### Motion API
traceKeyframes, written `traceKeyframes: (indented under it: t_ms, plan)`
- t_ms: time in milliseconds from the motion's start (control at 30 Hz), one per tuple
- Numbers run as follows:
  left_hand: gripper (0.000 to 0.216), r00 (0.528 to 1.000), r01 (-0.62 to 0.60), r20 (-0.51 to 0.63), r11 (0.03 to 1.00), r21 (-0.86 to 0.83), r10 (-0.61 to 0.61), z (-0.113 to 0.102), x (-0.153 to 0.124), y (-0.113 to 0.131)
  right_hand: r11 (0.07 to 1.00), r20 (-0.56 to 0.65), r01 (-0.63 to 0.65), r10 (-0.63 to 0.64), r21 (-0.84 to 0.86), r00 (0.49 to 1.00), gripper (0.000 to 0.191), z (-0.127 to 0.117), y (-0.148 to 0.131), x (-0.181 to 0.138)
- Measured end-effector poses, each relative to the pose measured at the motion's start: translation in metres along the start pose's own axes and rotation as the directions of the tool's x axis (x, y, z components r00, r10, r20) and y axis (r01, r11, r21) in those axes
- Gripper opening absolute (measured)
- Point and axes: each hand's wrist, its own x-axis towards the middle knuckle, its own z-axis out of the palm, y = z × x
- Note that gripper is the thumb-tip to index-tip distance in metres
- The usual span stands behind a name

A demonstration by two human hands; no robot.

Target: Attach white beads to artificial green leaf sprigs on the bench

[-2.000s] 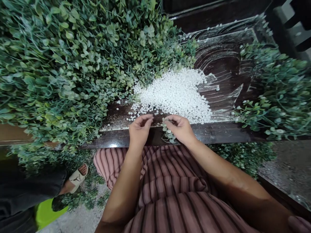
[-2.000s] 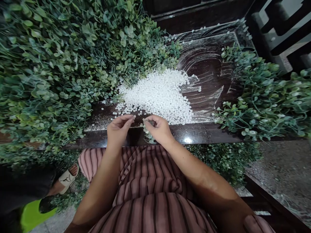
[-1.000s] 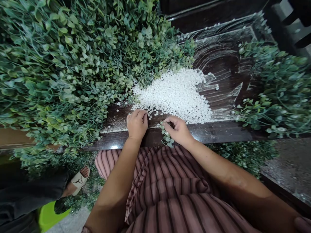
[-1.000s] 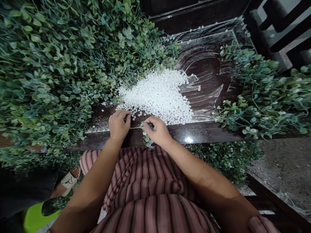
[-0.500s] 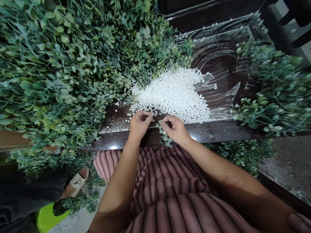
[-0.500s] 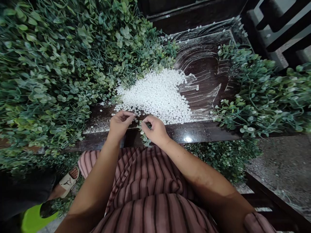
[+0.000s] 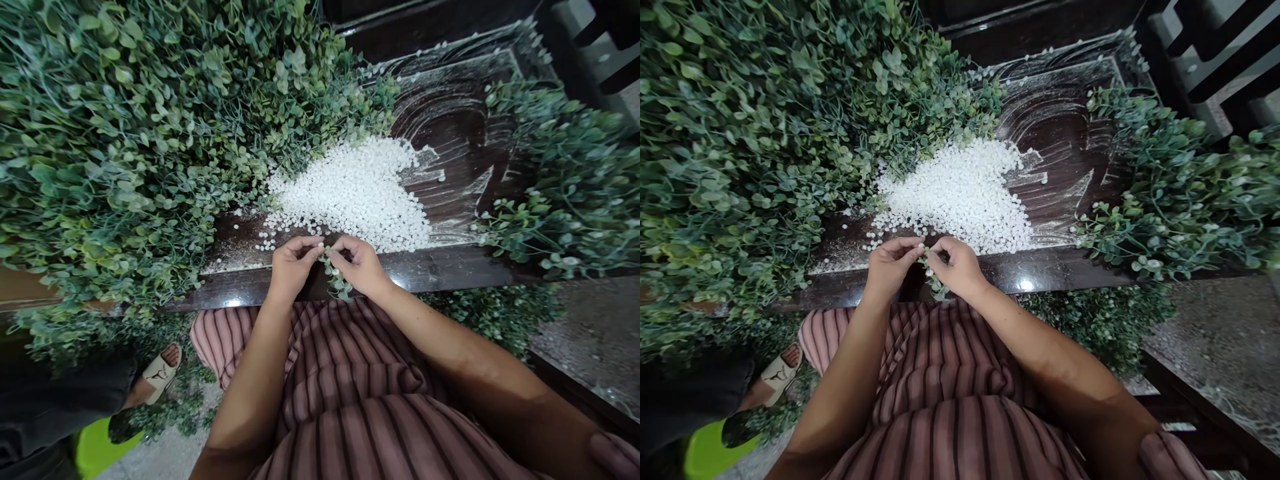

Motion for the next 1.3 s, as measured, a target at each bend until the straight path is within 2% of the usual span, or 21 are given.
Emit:
traceKeyframes:
  t_ms: [233,500,700,1000,1300]
  plan:
    - [0.009,0.989,-0.146,0.028,0.977,0.152,0.143,0.000,-0.003,0.005,1.000,0.020,-0.028,0.028,0.006,0.999,0.018,-0.001,0.000,0.000]
    - [0.012,0.984,-0.165,0.087,0.977,0.137,0.154,-0.002,-0.005,0.003,0.999,0.017,-0.035,0.036,-0.006,0.999,0.017,-0.002,0.001,-0.001]
    - [0.008,0.996,-0.066,0.069,0.997,0.041,0.063,0.000,-0.005,0.000,0.997,0.020,-0.064,0.063,0.037,0.998,0.017,-0.002,0.001,0.000]
    - [0.010,0.997,0.054,0.062,0.992,-0.118,-0.047,0.002,-0.003,-0.005,0.997,0.018,-0.082,0.082,0.006,0.996,0.018,-0.003,0.001,0.000]
    - [0.015,0.995,0.099,0.017,0.993,-0.065,-0.098,0.007,-0.002,-0.003,0.996,0.031,-0.085,0.084,0.031,0.996,0.022,-0.003,0.001,0.001]
